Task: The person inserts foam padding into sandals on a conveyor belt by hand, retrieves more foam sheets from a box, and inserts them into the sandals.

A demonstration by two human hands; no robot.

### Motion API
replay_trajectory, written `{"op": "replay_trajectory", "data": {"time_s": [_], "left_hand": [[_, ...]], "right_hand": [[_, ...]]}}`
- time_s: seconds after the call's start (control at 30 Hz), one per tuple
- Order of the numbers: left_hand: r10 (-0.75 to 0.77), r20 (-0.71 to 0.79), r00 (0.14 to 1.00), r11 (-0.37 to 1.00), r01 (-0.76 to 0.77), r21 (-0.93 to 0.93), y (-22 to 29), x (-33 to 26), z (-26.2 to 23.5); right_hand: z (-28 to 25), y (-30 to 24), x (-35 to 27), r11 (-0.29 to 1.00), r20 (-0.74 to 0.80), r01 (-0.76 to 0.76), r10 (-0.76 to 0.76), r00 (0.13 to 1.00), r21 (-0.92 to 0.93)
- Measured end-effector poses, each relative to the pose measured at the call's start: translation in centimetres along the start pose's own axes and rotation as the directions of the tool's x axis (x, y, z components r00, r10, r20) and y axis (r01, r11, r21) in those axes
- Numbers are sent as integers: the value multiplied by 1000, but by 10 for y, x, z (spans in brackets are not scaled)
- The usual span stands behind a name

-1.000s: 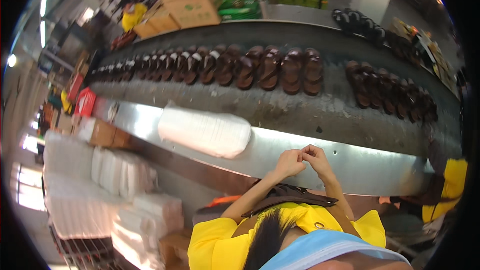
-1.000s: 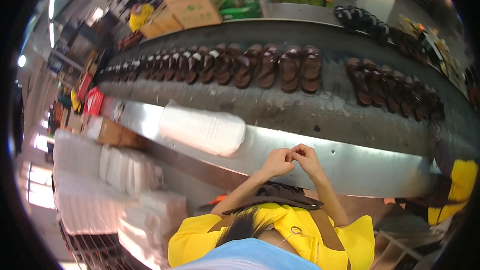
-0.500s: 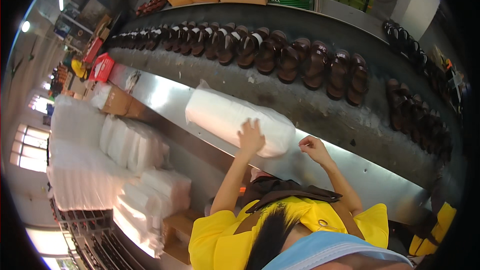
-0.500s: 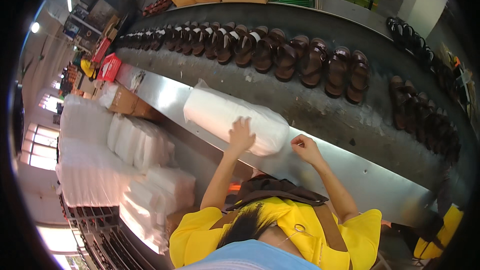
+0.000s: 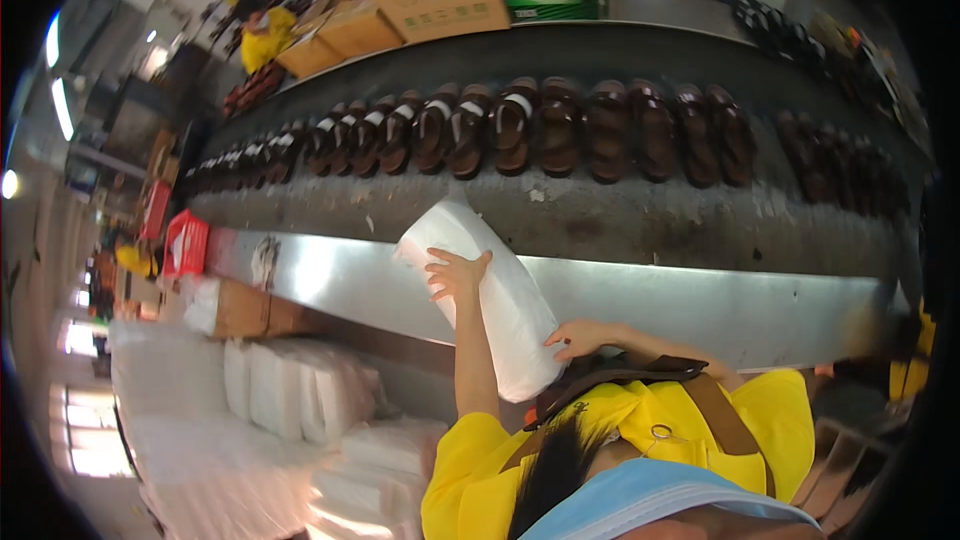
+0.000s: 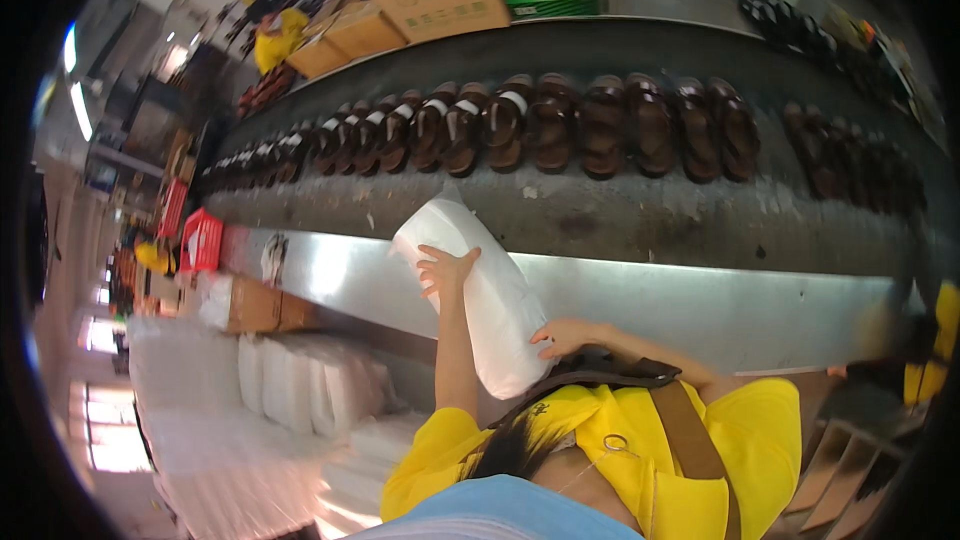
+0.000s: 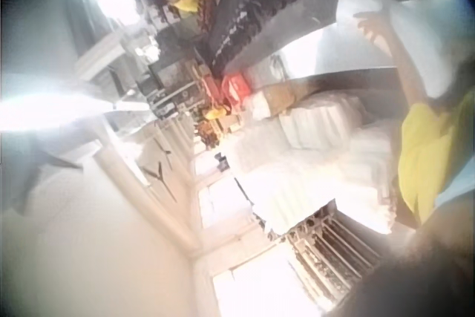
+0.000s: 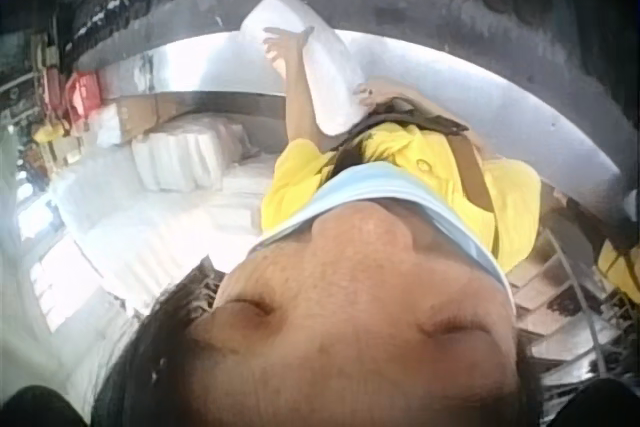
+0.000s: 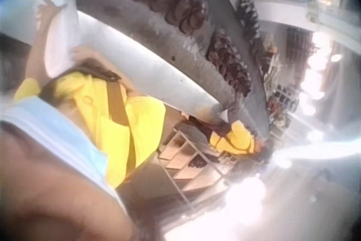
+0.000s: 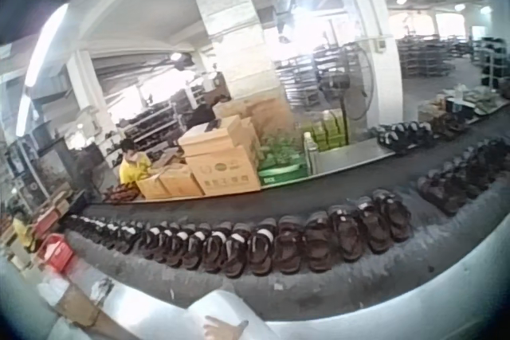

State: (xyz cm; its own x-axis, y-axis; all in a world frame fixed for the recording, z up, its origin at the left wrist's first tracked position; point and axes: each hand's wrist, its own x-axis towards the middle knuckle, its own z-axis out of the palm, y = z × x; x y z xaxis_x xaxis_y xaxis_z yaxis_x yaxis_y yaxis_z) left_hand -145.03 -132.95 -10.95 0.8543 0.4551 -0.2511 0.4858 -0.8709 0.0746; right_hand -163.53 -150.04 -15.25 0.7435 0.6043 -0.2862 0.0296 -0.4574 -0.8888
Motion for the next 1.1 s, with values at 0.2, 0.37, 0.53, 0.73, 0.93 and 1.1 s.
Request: {"op": "replay_trajectory", "data": {"time_s": [0.2,0.37,0.53,0.73,0.93,1.1], "left_hand": [[965,29,259,261,-963,-71,17,-65,44],[971,183,-154,-122,-978,-171,63,-165,62],[882,218,-417,-393,-908,-146,87,-197,82],[921,166,-353,-339,-935,-108,81,-234,88],[969,-89,-232,-245,-953,-176,95,-219,102],[971,-76,-228,-236,-964,-124,112,-228,97]], "right_hand": [[-80,-2,-51,917,-811,-387,153,565,-97],[-78,0,-136,589,-586,-805,630,509,-66],[-58,17,-157,527,-658,-828,695,290,192],[-55,59,-138,433,-959,-901,265,104,22],[-72,60,-127,568,-984,-821,170,52,55],[-91,80,-139,633,-983,-767,185,18,105]]}}
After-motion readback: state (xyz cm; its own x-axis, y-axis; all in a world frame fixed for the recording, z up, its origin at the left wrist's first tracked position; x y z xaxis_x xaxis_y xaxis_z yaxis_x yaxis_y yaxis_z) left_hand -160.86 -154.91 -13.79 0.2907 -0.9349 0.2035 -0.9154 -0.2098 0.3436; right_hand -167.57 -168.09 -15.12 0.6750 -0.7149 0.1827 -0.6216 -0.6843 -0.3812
